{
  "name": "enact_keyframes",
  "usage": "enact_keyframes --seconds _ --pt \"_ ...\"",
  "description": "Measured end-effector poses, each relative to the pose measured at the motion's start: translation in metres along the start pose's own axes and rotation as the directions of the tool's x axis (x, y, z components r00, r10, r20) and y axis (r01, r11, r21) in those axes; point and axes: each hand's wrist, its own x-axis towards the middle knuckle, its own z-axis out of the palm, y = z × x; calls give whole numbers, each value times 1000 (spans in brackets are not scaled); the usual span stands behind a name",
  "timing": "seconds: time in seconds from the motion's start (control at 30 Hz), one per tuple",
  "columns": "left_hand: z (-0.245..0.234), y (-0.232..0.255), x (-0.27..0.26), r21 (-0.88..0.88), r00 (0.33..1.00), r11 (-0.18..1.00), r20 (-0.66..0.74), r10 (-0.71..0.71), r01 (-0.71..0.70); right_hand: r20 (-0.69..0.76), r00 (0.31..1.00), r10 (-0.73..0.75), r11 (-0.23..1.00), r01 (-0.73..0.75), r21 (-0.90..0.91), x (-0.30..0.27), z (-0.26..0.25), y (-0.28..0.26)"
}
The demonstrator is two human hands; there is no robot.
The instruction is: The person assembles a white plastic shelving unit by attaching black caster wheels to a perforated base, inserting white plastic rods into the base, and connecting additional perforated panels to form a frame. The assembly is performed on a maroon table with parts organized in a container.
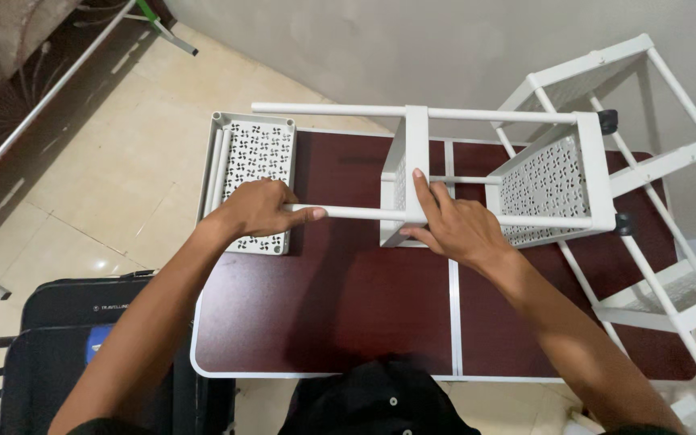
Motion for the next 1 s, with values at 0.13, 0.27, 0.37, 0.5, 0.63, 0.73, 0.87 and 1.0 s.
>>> enact_keyframes --seconds 0.13,0.27,0.37,0.5,0.63,0.73,0.87,1.0 --pt "-6 9 -18 45 983 996 -174 -62 71 -127 992 17 1000 -17 -5 -3 -2 -5" --pt "2 -7 -35 199 662 952 -684 306 -234 -56 996 67 996 -64 57 1 -7 -1" --pt "18 -27 -42 -234 550 942 -833 -66 -242 -146 989 38 992 -19 125 7 -14 10" --pt "72 -32 -41 -455 699 884 -666 -259 -105 -52 992 114 981 -104 162 18 -28 21" --pt "126 -5 -19 -362 917 924 -398 -36 -120 -14 993 113 972 -108 207 31 -38 12" --pt "144 27 3 -376 859 862 -497 121 -339 76 989 129 959 -144 243 47 -49 3" --pt "155 66 15 -656 961 720 -272 54 -226 64 994 87 962 -101 255 57 -60 -5" --pt "148 74 22 -663 982 744 -182 -50 -85 -96 985 140 984 -128 128 51 -66 4"
